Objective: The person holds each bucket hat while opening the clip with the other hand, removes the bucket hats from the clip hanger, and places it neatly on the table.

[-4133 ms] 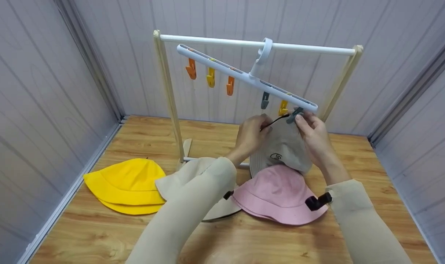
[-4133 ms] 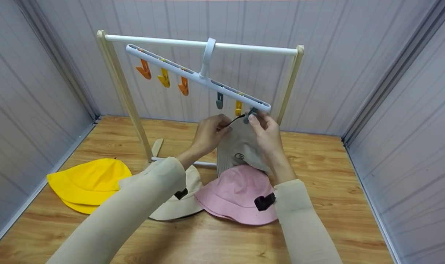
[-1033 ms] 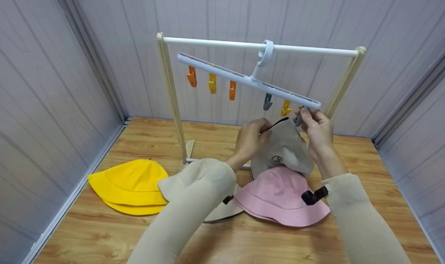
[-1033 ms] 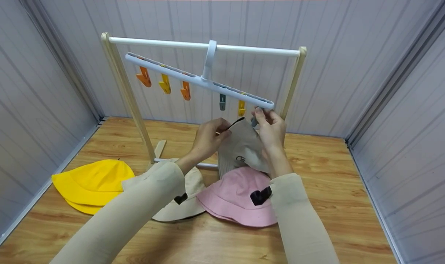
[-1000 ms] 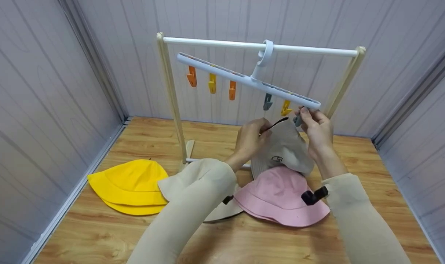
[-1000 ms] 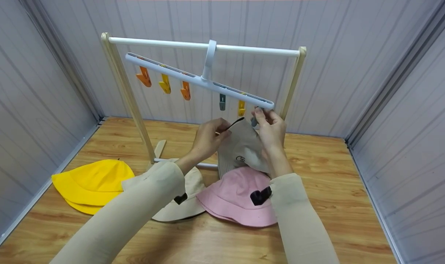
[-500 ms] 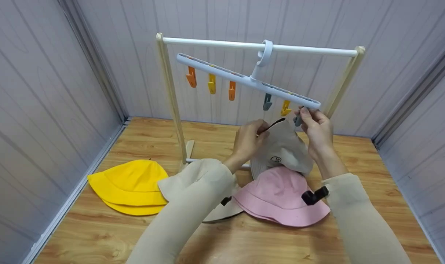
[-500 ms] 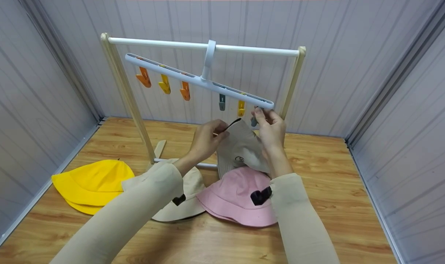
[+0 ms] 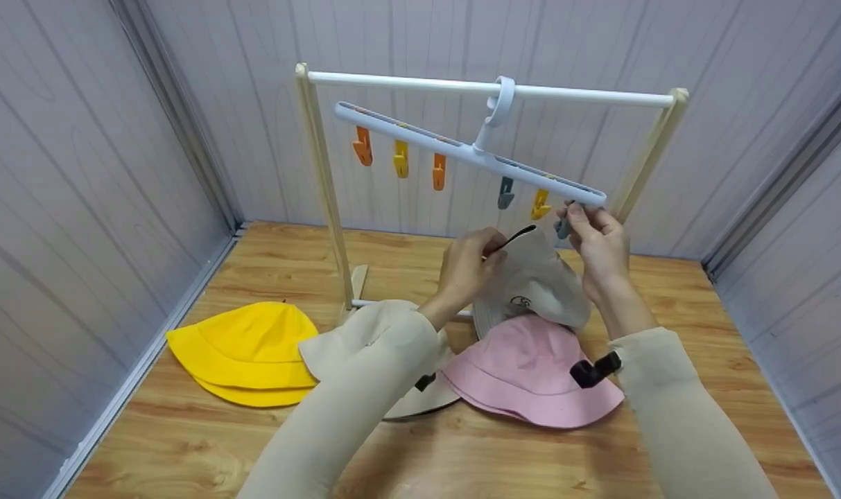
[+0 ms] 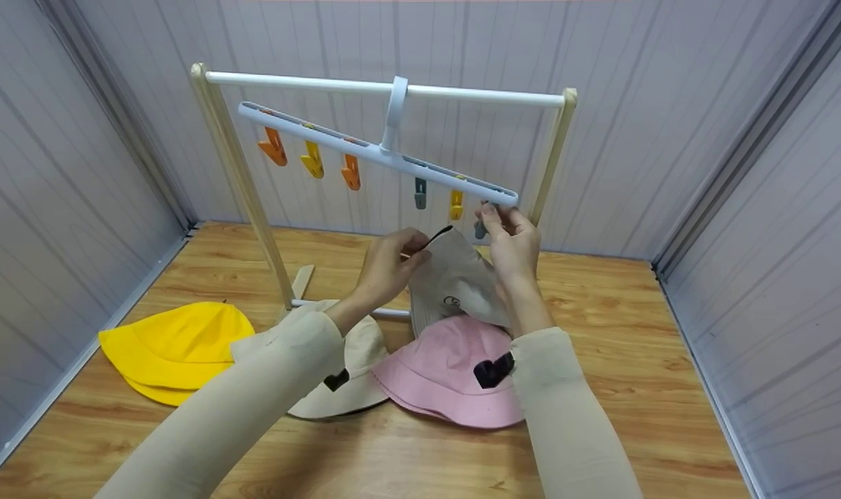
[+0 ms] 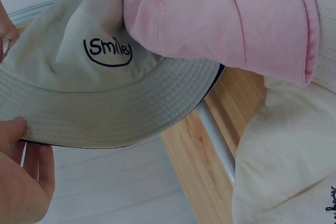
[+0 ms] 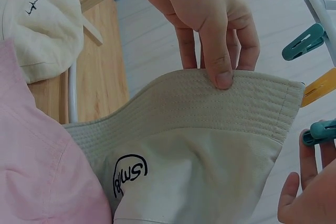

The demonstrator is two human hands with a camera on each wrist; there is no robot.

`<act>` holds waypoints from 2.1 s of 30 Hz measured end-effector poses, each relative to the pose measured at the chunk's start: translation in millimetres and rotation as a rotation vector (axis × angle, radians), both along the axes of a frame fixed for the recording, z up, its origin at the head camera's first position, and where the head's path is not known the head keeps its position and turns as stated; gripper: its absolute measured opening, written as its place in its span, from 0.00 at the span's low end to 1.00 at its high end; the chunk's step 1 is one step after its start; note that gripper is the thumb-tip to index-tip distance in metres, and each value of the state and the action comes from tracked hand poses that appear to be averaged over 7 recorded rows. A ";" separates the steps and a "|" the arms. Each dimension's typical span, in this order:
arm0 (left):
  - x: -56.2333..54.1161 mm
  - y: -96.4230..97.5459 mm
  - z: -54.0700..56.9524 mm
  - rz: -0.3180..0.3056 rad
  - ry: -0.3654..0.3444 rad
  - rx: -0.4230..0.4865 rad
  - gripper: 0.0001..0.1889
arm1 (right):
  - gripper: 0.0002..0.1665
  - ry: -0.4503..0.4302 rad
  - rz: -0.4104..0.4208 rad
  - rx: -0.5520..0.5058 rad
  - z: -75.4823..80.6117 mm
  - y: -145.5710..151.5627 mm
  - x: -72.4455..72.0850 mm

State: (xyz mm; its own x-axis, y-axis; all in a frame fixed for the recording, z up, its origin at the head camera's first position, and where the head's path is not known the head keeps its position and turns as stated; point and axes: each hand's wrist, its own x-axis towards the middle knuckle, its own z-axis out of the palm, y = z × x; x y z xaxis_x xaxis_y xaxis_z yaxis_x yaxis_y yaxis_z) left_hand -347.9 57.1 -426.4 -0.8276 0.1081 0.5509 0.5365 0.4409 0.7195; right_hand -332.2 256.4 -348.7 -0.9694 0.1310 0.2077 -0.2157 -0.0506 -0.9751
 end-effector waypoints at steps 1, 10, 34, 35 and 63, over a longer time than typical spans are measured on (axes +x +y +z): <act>0.0 -0.1 -0.1 -0.001 0.002 0.000 0.03 | 0.16 0.001 0.001 0.000 0.0 0.0 0.1; 1.7 -0.3 -0.6 0.006 -0.001 0.005 0.03 | 0.17 0.027 -0.002 0.029 -0.9 0.3 0.9; 2.9 -1.1 -1.3 0.010 -0.027 0.013 0.03 | 0.25 0.070 0.030 0.171 -4.3 1.7 2.6; 3.1 -1.2 -1.3 0.007 -0.025 0.016 0.03 | 0.25 0.068 0.035 0.165 -4.6 1.8 2.8; 1.8 -4.8 -2.8 0.045 -0.023 0.069 0.02 | 0.38 0.059 0.110 0.071 -14.1 14.3 12.8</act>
State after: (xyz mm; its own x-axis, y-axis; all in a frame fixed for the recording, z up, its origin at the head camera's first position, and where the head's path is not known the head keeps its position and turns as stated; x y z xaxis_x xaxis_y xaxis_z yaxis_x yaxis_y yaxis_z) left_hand -346.1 52.3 -429.2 -0.8435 0.0327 0.5362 0.4998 0.4135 0.7610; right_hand -319.4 270.7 -362.9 -0.9631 0.0072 0.2692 -0.2693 -0.0086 -0.9630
